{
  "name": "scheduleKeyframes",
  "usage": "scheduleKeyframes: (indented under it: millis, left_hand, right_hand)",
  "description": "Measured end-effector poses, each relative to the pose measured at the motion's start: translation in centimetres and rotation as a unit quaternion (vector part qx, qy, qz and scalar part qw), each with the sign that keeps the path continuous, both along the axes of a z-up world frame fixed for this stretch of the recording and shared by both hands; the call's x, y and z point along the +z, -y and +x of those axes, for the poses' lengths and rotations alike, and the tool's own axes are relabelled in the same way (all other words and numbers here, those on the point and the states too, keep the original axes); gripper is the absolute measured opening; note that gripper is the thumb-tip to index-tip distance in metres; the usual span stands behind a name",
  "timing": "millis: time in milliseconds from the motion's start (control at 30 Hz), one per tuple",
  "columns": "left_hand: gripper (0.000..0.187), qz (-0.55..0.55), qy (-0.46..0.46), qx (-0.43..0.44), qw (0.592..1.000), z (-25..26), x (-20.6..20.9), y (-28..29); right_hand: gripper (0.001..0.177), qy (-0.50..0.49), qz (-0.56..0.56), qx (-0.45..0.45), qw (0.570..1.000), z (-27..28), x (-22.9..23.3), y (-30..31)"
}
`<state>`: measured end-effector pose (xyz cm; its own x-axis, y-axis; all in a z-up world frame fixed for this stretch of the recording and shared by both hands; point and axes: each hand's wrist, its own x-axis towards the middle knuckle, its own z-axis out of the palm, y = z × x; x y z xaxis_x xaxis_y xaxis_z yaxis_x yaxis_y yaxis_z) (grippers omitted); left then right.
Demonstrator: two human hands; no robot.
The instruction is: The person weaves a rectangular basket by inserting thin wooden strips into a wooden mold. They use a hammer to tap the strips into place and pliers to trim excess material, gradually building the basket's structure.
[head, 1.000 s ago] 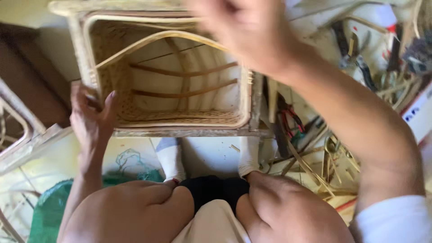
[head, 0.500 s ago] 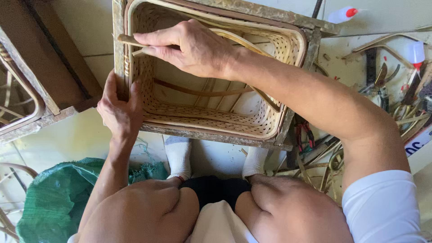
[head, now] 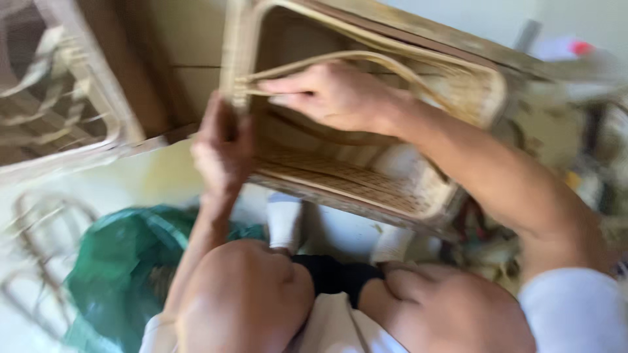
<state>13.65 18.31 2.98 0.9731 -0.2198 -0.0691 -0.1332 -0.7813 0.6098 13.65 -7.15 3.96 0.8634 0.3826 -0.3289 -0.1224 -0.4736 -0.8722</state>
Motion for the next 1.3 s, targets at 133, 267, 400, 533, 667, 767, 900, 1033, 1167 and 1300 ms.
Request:
scheduleKeyframes:
  millis: [133,267,400,533,667,767,900,1033,1167,1300]
  left_hand:
    - [0.051,-0.062,0.119,-0.098,0.986,0.8,-0.1,0.1]
    - [0.047,-0.007,0.139,-0.166,0.976,1.0,-0.2,-0.3]
    - [0.042,-0.005,0.159,-0.184,0.97,1.0,-0.7,-0.3]
    - [0.038,-0.005,0.175,-0.189,0.966,1.1,-0.8,-0.2]
    - [0.04,0.007,0.163,-0.216,0.963,1.2,-0.5,-0.4]
    - [0.044,-0.007,0.184,-0.216,0.959,1.0,-0.3,0.0]
    - [0.053,0.054,0.277,-0.282,0.917,-0.4,0.5,0.2]
    - [0.067,-0.022,0.12,-0.557,0.821,-4.2,0.0,3.4]
    - [0.075,0.056,0.084,-0.669,0.736,-8.1,-1.4,6.6]
    - [0.051,0.067,0.067,-0.655,0.75,-8.1,-2.1,5.8]
  right_hand:
    - [0.033,0.103,0.088,0.007,0.991,0.3,-0.3,-0.3]
    - [0.034,0.079,0.066,0.016,0.995,0.1,-0.4,-0.3]
    - [0.035,0.064,0.08,0.029,0.994,0.3,-0.6,-0.2]
    - [0.037,-0.022,-0.018,0.072,0.997,1.3,-0.3,-0.9]
    - [0.032,0.045,-0.107,0.056,0.992,0.5,0.5,-0.7]
    - [0.034,0.239,-0.068,-0.106,0.963,-4.6,1.1,4.0]
    - [0.043,0.345,-0.177,-0.323,0.863,-17.6,3.4,10.4]
    - [0.095,0.187,-0.161,-0.45,0.858,-26.7,0.3,4.7]
    - [0.082,-0.078,-0.175,-0.529,0.827,-28.1,-3.8,2.0]
    - [0.05,-0.077,-0.225,-0.52,0.82,-29.9,-5.9,1.4]
